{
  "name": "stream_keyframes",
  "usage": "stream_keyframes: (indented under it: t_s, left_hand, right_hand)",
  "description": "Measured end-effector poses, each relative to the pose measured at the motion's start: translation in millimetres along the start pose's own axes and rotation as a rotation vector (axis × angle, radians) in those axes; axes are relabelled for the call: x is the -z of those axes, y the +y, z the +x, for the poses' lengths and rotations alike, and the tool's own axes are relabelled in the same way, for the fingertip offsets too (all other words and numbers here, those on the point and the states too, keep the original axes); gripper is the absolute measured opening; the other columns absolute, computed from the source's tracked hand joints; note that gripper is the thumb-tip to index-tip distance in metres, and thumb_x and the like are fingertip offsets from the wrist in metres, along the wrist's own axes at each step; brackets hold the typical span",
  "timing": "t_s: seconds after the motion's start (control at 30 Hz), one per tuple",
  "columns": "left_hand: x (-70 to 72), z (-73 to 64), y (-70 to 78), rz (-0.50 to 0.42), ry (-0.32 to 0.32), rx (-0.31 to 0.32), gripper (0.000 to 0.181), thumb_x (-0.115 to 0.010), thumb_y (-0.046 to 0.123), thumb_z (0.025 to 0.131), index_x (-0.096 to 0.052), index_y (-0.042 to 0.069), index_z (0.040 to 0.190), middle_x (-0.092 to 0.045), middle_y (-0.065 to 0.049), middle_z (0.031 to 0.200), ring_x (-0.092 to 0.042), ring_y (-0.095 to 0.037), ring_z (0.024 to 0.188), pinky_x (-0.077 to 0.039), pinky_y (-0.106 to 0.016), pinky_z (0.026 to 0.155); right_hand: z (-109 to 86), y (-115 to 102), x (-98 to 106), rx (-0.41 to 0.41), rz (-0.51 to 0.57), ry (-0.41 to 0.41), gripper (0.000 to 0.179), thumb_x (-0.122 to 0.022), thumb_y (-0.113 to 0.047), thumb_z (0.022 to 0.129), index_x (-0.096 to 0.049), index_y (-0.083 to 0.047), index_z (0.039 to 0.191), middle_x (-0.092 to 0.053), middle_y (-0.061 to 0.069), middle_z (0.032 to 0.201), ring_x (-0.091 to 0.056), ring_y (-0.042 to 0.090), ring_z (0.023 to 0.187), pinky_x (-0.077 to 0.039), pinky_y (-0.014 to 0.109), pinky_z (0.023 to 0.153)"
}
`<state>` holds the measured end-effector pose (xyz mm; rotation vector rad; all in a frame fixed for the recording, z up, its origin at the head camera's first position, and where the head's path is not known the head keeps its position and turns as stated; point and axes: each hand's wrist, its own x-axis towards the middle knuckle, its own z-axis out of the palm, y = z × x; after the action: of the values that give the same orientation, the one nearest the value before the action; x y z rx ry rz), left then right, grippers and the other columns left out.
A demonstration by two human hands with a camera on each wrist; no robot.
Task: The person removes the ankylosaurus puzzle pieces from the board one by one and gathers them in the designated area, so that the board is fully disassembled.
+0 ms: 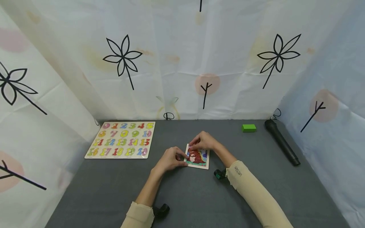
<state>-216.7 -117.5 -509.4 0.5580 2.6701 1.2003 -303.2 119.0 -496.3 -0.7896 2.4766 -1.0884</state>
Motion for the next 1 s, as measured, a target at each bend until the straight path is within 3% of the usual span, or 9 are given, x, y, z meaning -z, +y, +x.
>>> stream_keyframes:
  t_s: [0.1, 0.37, 0.63, 1.0]
  left_hand:
    - [-2.2, -0.9, -2.5, -0.009, 0.006, 0.01, 0.018, -0.094, 0.016, 0.085, -0.088, 0.014, 0.101, -0.071, -0.006, 0.106, -0.057, -0.01, 0.08, -0.045, -0.023, 0.07]
    - [-5.2, -3.6, -3.7, -0.021, 0.041, 0.003, 0.019, -0.096, 0.019, 0.082, -0.089, 0.016, 0.099, -0.073, 0.001, 0.084, -0.055, -0.005, 0.067, -0.043, -0.021, 0.062]
    - [-8.4, -5.7, -4.5, -0.01, 0.085, -0.006, 0.018, -0.097, 0.021, 0.082, -0.089, 0.016, 0.097, -0.076, 0.003, 0.082, -0.053, -0.003, 0.063, -0.042, -0.021, 0.058]
    - [-15.2, -5.9, -4.2, -0.001, 0.109, -0.002, 0.02, -0.098, 0.024, 0.081, -0.088, 0.017, 0.096, -0.077, 0.004, 0.083, -0.051, -0.001, 0.062, -0.041, -0.02, 0.058]
  right_hand:
    - [0.2, 0, -1, -0.014, -0.018, 0.01, 0.019, -0.086, -0.019, 0.094, -0.087, -0.006, 0.108, -0.086, 0.01, 0.095, -0.068, 0.001, 0.071, -0.052, 0.023, 0.066]
    - [1.4, -3, -1, -0.029, -0.038, 0.006, 0.015, -0.088, -0.021, 0.092, -0.088, -0.008, 0.099, -0.085, 0.006, 0.09, -0.066, 0.001, 0.07, -0.053, 0.022, 0.068]
    - [0.3, -8, -4, -0.052, -0.06, 0.074, 0.014, -0.088, -0.02, 0.092, -0.088, -0.008, 0.099, -0.085, 0.006, 0.09, -0.068, 0.003, 0.072, -0.053, 0.023, 0.068]
    - [-5.1, -10, -3, -0.084, -0.06, 0.058, 0.014, -0.089, -0.023, 0.091, -0.089, -0.01, 0.095, -0.085, 0.006, 0.09, -0.069, 0.005, 0.074, -0.052, 0.024, 0.068]
